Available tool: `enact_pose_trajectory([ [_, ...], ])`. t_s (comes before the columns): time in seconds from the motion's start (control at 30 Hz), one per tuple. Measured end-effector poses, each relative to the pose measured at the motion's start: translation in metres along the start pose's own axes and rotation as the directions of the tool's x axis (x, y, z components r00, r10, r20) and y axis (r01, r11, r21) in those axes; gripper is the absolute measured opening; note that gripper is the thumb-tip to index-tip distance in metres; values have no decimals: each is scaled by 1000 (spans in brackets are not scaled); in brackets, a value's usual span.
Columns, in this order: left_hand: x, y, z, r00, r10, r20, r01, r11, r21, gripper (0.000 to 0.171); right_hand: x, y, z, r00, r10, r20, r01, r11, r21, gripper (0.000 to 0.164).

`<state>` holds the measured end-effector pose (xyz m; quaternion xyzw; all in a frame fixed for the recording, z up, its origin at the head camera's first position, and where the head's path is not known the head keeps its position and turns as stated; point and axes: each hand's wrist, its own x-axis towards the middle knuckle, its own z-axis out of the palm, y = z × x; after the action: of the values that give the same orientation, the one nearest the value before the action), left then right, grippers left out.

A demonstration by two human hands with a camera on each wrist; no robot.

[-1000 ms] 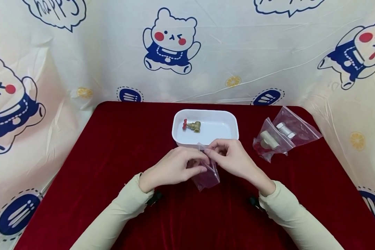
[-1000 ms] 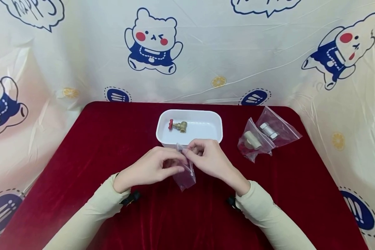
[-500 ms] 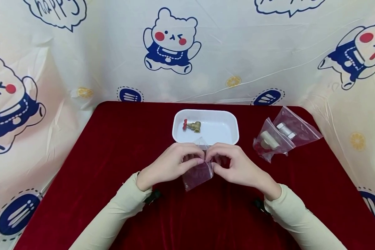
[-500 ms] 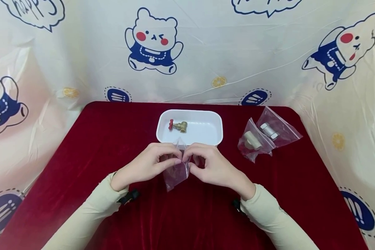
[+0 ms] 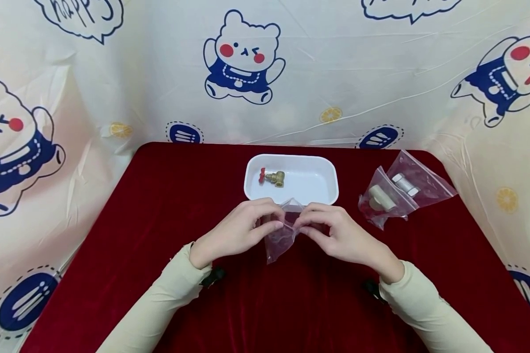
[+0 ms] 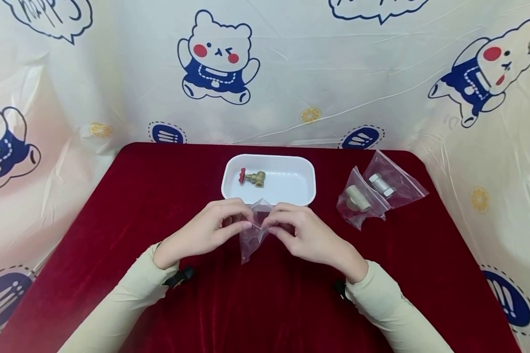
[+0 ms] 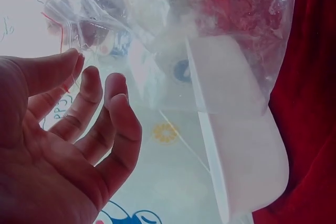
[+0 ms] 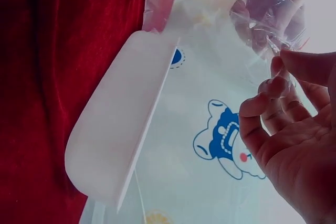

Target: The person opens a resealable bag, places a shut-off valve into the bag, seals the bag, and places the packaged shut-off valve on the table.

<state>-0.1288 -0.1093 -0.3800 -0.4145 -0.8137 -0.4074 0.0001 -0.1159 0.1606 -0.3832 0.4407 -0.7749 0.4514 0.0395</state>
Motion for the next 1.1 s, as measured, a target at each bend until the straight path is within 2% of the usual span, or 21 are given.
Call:
enact_pose_trajectory([
  [0.33, -4, 1, -4, 999, -35, 11, 35, 999, -6, 5, -9, 2, -5, 1000, -14, 20, 15, 998, -54, 36],
  [0.67, -6, 0, -7, 995, -83, -50, 86, 994, 62, 25, -14, 1, -9, 1000, 0, 9, 1, 998, -70, 40],
  [0.73, -5, 0, -5, 994, -87, -69, 90, 995, 36, 36, -13, 0, -9, 1000, -15, -7, 15, 997, -69, 39],
  [0.8, -3, 0, -1, 992, -105, -77, 104, 994, -15, 57, -9, -1, -9, 999, -37, -25, 35, 997, -72, 39],
  [0.87, -1, -2, 4, 988, -144, -57, 137, 985, -105, 86, -4, -3, -7, 997, -67, -38, 63, 995, -82, 38],
  [0.93, 0, -4, 8, 982, -187, -7, 182, 964, -192, 112, 0, -4, -5, 995, -91, -41, 87, 992, -93, 38],
  [1.0, 1, -7, 11, 976, -208, 62, 217, 938, -269, 124, 3, -6, -4, 993, -110, -38, 105, 989, -103, 38],
  [1.1, 1, -13, 14, 972, -191, 134, 227, 911, -344, 127, 4, -9, -4, 991, -127, -36, 122, 986, -115, 38],
])
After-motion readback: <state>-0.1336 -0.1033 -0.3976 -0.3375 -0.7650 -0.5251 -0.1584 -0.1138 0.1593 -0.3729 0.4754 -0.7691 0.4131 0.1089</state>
